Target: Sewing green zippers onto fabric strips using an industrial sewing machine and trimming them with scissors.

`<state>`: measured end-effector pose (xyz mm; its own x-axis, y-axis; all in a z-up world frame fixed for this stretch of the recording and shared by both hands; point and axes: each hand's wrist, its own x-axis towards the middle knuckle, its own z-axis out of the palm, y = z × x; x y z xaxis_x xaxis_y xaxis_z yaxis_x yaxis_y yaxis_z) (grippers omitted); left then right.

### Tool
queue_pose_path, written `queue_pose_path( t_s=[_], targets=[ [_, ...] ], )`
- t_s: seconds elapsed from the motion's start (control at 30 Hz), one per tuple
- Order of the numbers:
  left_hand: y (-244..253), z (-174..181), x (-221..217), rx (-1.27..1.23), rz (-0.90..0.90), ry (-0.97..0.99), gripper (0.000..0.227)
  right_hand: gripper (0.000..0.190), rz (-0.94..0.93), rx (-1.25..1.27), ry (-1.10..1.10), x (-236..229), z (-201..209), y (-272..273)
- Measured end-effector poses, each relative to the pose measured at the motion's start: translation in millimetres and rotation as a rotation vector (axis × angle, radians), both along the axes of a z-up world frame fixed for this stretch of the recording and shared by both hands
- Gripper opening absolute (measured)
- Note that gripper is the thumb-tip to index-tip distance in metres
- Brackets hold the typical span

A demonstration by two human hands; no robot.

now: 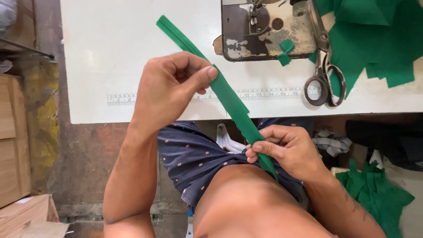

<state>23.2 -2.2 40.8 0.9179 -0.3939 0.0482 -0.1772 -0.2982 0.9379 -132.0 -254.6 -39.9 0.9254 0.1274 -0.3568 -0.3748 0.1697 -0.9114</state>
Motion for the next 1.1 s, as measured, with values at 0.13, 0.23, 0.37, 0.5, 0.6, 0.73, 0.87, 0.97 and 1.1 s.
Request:
queue_pose_path(
  t_s=[0.13, 0.23, 0.37, 0.5, 0.6, 0.73, 0.87, 0.97, 1.1],
  targets=[
    [14, -22, -4, 0.016, 0.024, 0.045, 0.012, 0.012, 0.044, -0.132, 0.02, -8, -1, 5],
    [28, -47, -6, 0.126, 0.153, 0.057, 0.01, 0.013, 0.078, -0.16, 0.063, -14, -19, 2],
    [38, -66, 4, 0.279, 0.343, -0.152, 0.011, 0.035, -0.042, -0.296, 0.179, -9, -6, 16],
    [30, -92, 41, 0.354, 0.369, -0.332, 0.008, 0.052, -0.071, -0.296, -0.121, 8, -4, 30],
    [22, -108, 65, 0.39, 0.43, -0.456, 0.006, 0.053, 0.012, -0.419, -0.353, 33, -2, 30],
    [21, -131, 68, 0.748, 0.367, -0.81, 0.014, 0.059, 0.243, -0.485, -0.057, 53, 2, 24],
    [25, -122, 60, 0.851, 0.193, -1.049, 0.018, 0.065, 0.347, -0.49, -0.058, 43, -6, 17],
    [31, -115, 59, 0.824, 0.123, -0.914, 0.021, 0.064, 0.32, -0.493, -0.13, 29, -10, 19],
    [30, -106, 68, 0.621, 0.125, -0.654, 0.016, 0.044, 0.249, -0.441, -0.458, 21, -14, 26]
  ],
)
